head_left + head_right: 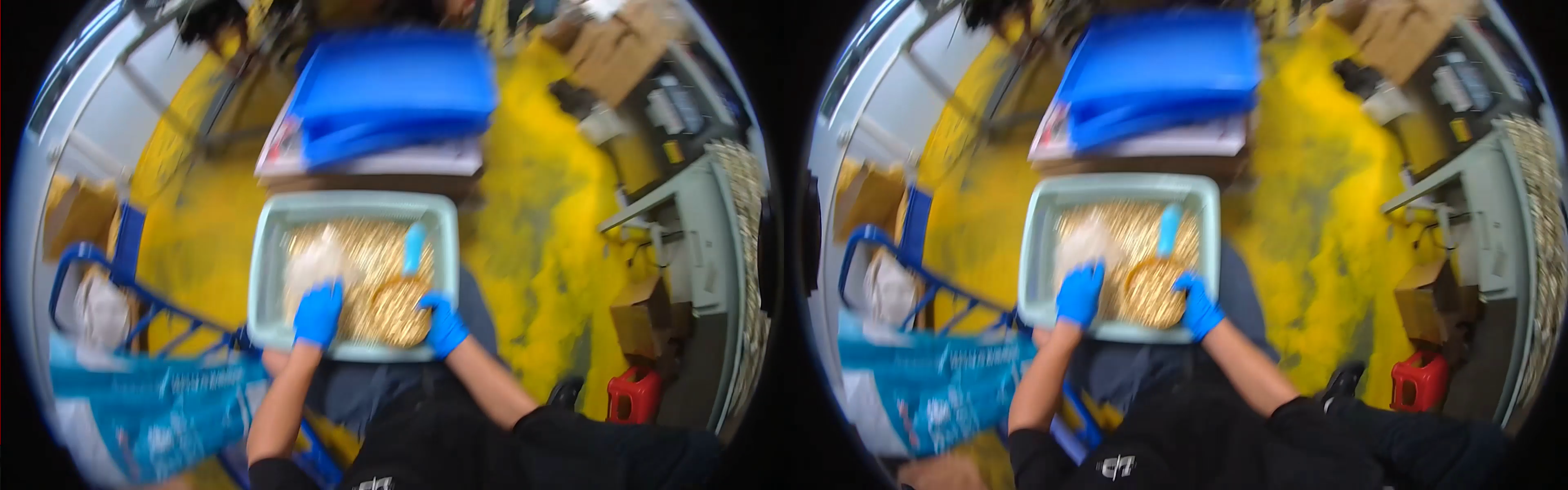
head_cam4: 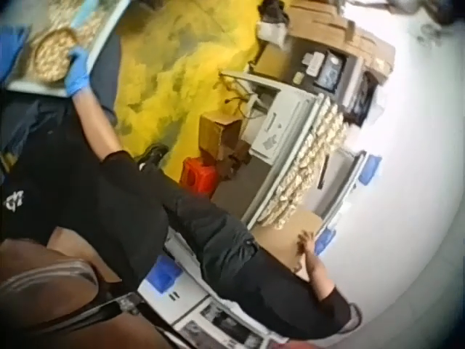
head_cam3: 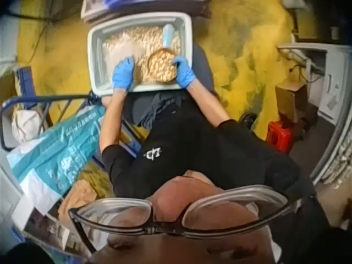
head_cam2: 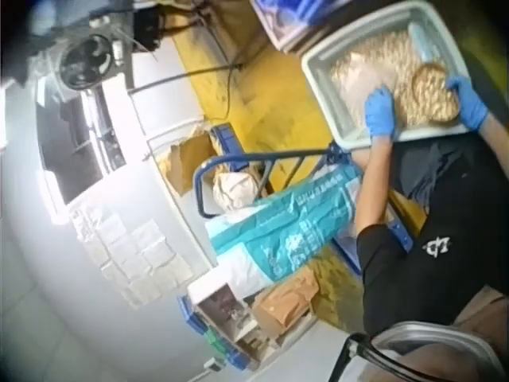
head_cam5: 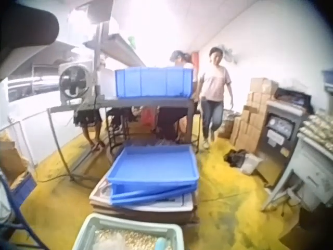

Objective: Putting on protective gloves and then scooping small grains from a basin into bags for weighing.

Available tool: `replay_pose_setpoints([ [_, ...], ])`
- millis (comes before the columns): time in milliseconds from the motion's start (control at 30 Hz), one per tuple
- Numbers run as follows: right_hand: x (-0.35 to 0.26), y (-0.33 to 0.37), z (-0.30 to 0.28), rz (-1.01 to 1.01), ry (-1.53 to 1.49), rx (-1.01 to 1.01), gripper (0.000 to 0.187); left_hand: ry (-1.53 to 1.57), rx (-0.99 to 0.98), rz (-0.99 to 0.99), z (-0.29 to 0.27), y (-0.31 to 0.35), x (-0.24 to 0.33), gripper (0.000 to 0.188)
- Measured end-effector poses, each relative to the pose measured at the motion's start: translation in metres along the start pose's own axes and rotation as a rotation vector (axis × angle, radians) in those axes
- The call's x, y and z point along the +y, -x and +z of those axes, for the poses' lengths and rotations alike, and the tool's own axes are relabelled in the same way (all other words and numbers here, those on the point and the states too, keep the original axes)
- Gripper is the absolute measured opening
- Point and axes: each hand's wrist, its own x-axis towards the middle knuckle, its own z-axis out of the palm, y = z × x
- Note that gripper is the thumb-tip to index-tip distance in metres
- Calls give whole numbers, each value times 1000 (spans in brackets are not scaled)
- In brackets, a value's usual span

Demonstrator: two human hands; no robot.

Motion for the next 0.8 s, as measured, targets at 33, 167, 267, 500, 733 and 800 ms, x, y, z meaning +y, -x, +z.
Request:
replay_pose_setpoints([
  [33, 15, 0, -3, -65, 22, 37, 14, -5, -143, 8, 21, 13, -2, 31],
  [167, 51, -17, -38, 44, 32, -13, 10, 126, -302, -111, 24, 33, 11, 11],
  [267, 43, -5, -30, 220, 1, -77, 19, 266, -352, -280, 52, 57, 1, 15],
  [500, 16, -6, -8, -71, 170, 3, 13, 642, -267, -632, 36, 14, 14, 32],
  [733, -4, -17, 9, 144, -24, -120, 53, 992, -238, -779, 42, -5, 23, 35],
  [800, -1, -18, 5, 145, 21, -120, 57, 976, -203, -706, 43, 2, 24, 36],
])
